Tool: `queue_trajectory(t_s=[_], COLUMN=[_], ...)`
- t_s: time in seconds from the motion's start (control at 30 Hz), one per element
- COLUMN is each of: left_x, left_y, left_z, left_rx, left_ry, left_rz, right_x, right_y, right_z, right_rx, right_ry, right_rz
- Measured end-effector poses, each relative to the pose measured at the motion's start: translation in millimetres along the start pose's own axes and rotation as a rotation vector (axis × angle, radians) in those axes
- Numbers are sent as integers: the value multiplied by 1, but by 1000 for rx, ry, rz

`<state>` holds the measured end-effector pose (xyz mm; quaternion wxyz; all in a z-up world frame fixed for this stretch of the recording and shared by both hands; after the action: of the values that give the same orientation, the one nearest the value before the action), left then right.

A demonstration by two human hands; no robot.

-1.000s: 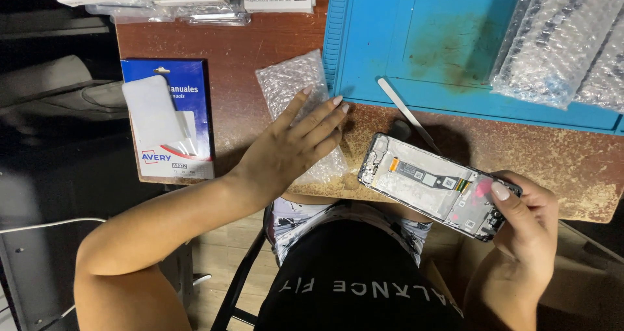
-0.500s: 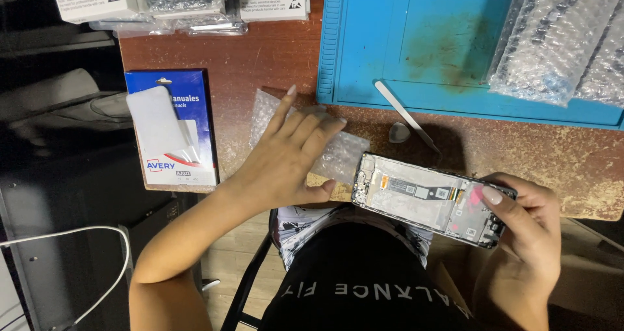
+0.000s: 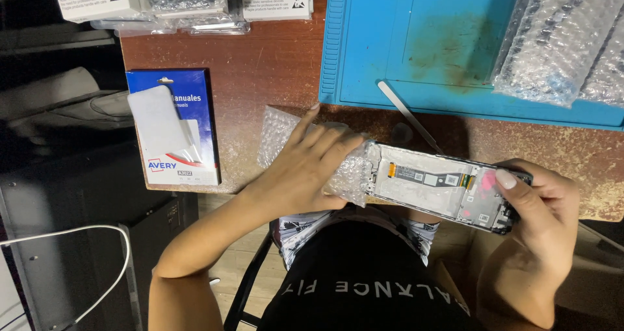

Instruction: Disassembling a smartphone using a prying tool to separate the frame and inspecting internal components.

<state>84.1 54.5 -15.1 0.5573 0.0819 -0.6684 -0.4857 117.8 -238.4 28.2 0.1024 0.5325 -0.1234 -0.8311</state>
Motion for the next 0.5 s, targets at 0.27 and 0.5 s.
queue_trajectory(t_s=[0.27,0.5], left_x=[12,25], left_y=[-1,-1], left_z=[-10,-21], left_rx=[93,128], left_ry=[-5,-25], left_rz=[75,188], right_x=[34,64], right_y=[-7,-28], right_z=[-18,-19], right_rx=[-333,-531], right_ry=[134,347], right_rz=[48,165])
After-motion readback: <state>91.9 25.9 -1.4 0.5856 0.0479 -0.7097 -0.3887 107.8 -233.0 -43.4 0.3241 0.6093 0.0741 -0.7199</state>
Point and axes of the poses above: each hand's wrist, its own z-axis away from the middle knuckle, its own y-axis out of the back of the hand, x = y × z, the point moved 4 cm from there along -z, towards the middle knuckle, and after that the axes turned 10 degrees about z, right-handed, at the moved point
